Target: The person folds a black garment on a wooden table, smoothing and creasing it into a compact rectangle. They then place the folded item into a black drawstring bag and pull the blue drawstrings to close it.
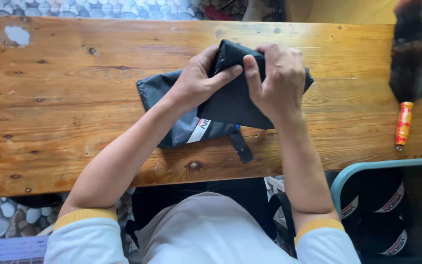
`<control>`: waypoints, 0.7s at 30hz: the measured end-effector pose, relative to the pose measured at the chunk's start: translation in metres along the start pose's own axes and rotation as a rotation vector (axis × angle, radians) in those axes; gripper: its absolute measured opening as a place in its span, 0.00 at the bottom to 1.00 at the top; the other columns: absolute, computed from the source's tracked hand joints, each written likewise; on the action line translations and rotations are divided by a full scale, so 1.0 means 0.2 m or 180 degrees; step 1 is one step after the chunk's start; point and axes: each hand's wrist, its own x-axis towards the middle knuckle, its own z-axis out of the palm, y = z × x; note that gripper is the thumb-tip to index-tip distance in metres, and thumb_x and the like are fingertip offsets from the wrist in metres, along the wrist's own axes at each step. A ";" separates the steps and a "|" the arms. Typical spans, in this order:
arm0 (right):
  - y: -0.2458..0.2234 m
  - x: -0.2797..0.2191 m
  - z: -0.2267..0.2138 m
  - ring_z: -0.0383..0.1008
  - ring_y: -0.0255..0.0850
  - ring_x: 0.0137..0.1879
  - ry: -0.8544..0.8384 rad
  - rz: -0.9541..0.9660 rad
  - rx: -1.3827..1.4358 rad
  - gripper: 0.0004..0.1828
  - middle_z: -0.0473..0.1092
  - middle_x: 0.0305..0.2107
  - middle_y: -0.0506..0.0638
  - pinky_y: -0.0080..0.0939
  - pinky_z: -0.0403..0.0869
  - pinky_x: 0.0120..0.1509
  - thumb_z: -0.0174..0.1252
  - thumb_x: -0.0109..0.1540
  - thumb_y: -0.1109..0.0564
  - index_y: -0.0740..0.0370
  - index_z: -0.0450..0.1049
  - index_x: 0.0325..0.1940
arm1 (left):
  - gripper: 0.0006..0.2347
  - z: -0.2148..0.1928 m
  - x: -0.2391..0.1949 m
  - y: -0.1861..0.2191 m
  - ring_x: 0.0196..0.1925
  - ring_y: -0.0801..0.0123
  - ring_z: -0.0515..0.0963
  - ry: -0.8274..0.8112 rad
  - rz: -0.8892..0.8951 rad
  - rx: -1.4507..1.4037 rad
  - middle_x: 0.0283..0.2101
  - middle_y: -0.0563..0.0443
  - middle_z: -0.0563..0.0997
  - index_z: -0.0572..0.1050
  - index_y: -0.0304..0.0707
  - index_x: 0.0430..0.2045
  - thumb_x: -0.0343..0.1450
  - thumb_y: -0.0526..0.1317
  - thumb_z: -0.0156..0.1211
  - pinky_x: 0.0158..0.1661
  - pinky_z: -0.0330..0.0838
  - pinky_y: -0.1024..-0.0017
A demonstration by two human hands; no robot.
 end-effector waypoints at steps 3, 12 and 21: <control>-0.02 0.04 -0.03 0.72 0.59 0.41 -0.0466 0.0486 0.0357 0.22 0.74 0.36 0.59 0.57 0.67 0.44 0.42 0.75 0.42 0.62 0.70 0.50 | 0.24 -0.09 -0.06 0.14 0.44 0.78 0.78 -0.0192 -0.0131 0.0390 0.42 0.57 0.79 0.72 0.41 0.50 0.69 0.60 0.53 0.40 0.74 0.80; 0.05 0.10 0.00 0.73 0.64 0.45 -0.1400 0.0827 0.0421 0.22 0.75 0.39 0.60 0.60 0.66 0.46 0.40 0.78 0.41 0.58 0.71 0.51 | 0.22 -0.40 -0.66 0.04 0.48 0.55 0.74 0.0852 -0.0054 0.3097 0.44 0.42 0.75 0.71 0.34 0.46 0.76 0.57 0.50 0.46 0.69 0.58; -0.48 0.28 0.21 0.75 0.57 0.48 -0.2701 0.0598 0.0643 0.26 0.76 0.43 0.60 0.60 0.69 0.50 0.35 0.72 0.34 0.56 0.68 0.47 | 0.24 -0.28 -0.92 -0.35 0.71 0.48 0.63 0.1194 0.0046 0.3450 0.65 0.39 0.67 0.71 0.35 0.54 0.65 0.47 0.66 0.64 0.55 0.47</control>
